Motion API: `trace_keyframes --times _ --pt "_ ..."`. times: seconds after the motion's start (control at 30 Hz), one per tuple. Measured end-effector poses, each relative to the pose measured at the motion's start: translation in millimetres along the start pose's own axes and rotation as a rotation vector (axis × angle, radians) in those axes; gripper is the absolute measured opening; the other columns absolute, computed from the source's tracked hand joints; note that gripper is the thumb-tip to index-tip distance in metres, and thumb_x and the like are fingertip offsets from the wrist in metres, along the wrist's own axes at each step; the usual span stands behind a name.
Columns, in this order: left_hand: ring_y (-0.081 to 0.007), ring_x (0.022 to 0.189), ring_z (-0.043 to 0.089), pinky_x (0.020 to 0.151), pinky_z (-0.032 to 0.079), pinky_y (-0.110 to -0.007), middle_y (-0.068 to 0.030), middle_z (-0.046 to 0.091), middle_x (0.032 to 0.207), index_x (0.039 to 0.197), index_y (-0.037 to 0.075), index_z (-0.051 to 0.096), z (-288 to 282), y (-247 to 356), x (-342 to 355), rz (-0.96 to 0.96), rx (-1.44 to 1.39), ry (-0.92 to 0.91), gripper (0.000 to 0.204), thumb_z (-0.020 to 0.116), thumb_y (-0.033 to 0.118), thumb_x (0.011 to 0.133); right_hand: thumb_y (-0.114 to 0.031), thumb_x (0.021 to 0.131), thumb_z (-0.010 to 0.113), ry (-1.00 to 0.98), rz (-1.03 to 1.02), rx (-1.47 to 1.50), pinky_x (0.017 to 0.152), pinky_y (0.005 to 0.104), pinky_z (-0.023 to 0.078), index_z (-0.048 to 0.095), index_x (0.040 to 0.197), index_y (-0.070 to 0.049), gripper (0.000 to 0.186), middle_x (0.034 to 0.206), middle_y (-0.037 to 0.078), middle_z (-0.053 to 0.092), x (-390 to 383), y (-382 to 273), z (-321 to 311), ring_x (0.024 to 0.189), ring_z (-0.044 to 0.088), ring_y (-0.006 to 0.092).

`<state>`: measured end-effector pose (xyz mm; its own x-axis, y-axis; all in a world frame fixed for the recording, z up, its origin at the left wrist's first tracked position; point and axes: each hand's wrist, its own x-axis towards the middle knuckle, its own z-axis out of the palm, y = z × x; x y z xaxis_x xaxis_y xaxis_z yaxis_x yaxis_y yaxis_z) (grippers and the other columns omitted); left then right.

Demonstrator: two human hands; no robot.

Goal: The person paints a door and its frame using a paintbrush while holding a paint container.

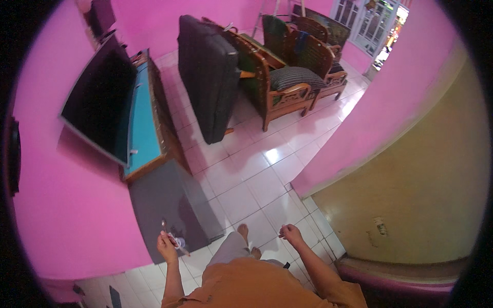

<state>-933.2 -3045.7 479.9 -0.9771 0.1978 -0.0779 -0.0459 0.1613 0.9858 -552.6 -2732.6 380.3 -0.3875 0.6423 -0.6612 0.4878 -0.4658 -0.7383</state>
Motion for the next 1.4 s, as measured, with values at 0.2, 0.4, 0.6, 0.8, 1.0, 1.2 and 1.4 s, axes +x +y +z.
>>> trace_keyframes --times 0.2,0.4,0.6,0.8,1.0,1.2,1.4 --pt "-0.0146 0.039 0.050 0.041 0.041 -0.029 -0.0045 0.049 0.047 0.064 0.007 0.047 179.1 1.9 62.4 -0.039 0.179 -0.242 0.060 0.039 0.048 0.107 -0.037 0.105 0.049 0.035 -0.030 0.009 0.076 0.0340 0.055 0.063 0.102 0.002 0.042 0.099 0.012 0.071 60.8 -73.6 -20.6 0.088 0.072 0.0220" --pt "-0.0196 0.054 0.061 0.051 0.050 -0.034 -0.0082 0.058 0.058 0.064 0.007 0.051 357.9 -45.5 151.3 -0.329 0.076 -0.542 0.060 0.037 0.046 0.108 -0.035 0.105 0.049 0.201 0.012 0.182 0.081 0.0378 0.057 0.056 0.115 0.008 0.045 0.103 0.015 0.069 137.5 -136.1 -53.7 0.084 0.073 0.0261" --pt "-0.0274 0.127 0.052 0.097 0.051 -0.040 -0.0164 0.050 0.135 0.132 0.002 0.044 571.7 59.6 187.4 -0.437 -0.056 -1.129 0.041 0.050 0.030 0.103 -0.034 0.101 0.056 0.168 -0.495 -0.213 0.115 0.0452 0.035 0.037 0.148 -0.002 0.060 0.151 0.022 0.039 172.5 -341.6 -53.1 0.144 0.035 0.0337" --pt "-0.0329 0.143 0.036 0.117 0.031 -0.045 -0.0187 0.037 0.156 0.152 0.002 0.029 722.5 153.5 160.5 -0.866 -0.349 -1.550 0.083 0.028 0.067 0.101 -0.038 0.105 0.042 0.436 -1.057 -0.470 0.121 0.0556 0.010 0.038 0.152 -0.010 0.055 0.156 0.015 0.037 264.7 -475.3 -69.5 0.149 0.025 0.0361" --pt "-0.0319 0.146 0.032 0.121 0.020 -0.044 -0.0222 0.035 0.156 0.157 0.000 -0.005 857.7 231.4 141.6 -0.727 -0.068 -1.896 0.099 0.022 0.073 0.098 -0.038 0.106 0.033 0.918 -0.571 -0.321 0.118 0.0554 0.019 0.045 0.146 -0.007 0.052 0.148 0.019 0.046 380.4 -466.0 -221.6 0.144 0.033 0.0390" --pt "-0.0355 0.139 0.041 0.119 0.023 -0.045 -0.0291 0.038 0.151 0.154 -0.001 -0.017 1009.1 267.5 137.6 -1.006 -0.010 -1.927 0.103 0.031 0.071 0.098 -0.035 0.108 0.037 1.048 -0.401 0.230 0.104 0.0452 0.042 0.050 0.134 -0.002 0.044 0.126 0.023 0.057 438.4 -494.7 -291.2 0.120 0.055 0.0346" --pt "-0.0331 0.137 0.045 0.118 0.026 -0.045 -0.0259 0.042 0.150 0.157 0.000 -0.004 1132.3 298.2 89.5 -1.141 0.055 -2.110 0.100 0.035 0.070 0.098 -0.016 0.106 0.047 1.196 -0.559 0.356 0.075 0.0329 0.055 0.046 0.119 -0.002 0.020 0.097 0.014 0.065 442.0 -515.0 -374.3 0.085 0.067 0.0201"
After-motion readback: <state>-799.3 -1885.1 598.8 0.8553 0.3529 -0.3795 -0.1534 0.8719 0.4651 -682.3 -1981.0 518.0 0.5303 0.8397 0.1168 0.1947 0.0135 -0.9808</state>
